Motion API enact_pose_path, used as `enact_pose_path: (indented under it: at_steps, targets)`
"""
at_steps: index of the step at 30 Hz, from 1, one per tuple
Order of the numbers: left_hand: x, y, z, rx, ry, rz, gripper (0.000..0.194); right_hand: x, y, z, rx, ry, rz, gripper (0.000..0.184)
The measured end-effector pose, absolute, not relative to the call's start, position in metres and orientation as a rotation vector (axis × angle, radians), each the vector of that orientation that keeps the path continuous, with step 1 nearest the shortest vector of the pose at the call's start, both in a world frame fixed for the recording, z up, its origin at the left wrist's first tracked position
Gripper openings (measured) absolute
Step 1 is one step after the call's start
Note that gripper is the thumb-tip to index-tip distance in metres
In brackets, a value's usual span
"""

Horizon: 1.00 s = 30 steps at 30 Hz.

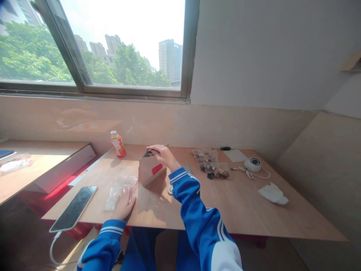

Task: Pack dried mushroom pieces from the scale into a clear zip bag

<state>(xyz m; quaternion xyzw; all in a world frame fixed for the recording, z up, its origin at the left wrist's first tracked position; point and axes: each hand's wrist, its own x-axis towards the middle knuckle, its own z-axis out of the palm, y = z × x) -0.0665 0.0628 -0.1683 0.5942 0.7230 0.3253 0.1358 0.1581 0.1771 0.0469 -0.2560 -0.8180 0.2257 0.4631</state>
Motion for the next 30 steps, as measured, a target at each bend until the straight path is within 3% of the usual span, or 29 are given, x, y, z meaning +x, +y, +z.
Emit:
enact_pose_path:
  at_steps: [7, 12, 21, 24, 28, 30]
  targets:
    - [-0.051, 0.062, -0.137, 1.71, 1.962, 1.295, 0.052, 0.164, 0.178, 0.042, -0.678, -1.845, 0.768, 0.02]
    - [-0.036, 0.062, -0.114, 1.672, 1.796, 1.449, 0.05, 0.169, 0.174, 0.045, -0.665, -1.935, 0.642, 0.015]
    - [-0.014, 0.048, -0.103, 1.726, 1.618, 1.46, 0.051, 0.173, 0.151, 0.025, -0.799, -1.705, 0.315, 0.027]
    - [-0.017, 0.04, -0.108, 1.814, 1.604, 1.4, 0.047, 0.207, 0.151, -0.012, -1.014, -1.547, 0.191, 0.029]
    - [-0.019, 0.029, -0.113, 1.843, 1.586, 1.393, 0.042, 0.276, 0.156, -0.076, -1.613, -1.469, -0.034, 0.028]
    - [-0.016, 0.024, -0.114, 1.808, 1.596, 1.387, 0.041, 0.308, 0.155, -0.102, -1.94, -1.402, -0.099, 0.041]
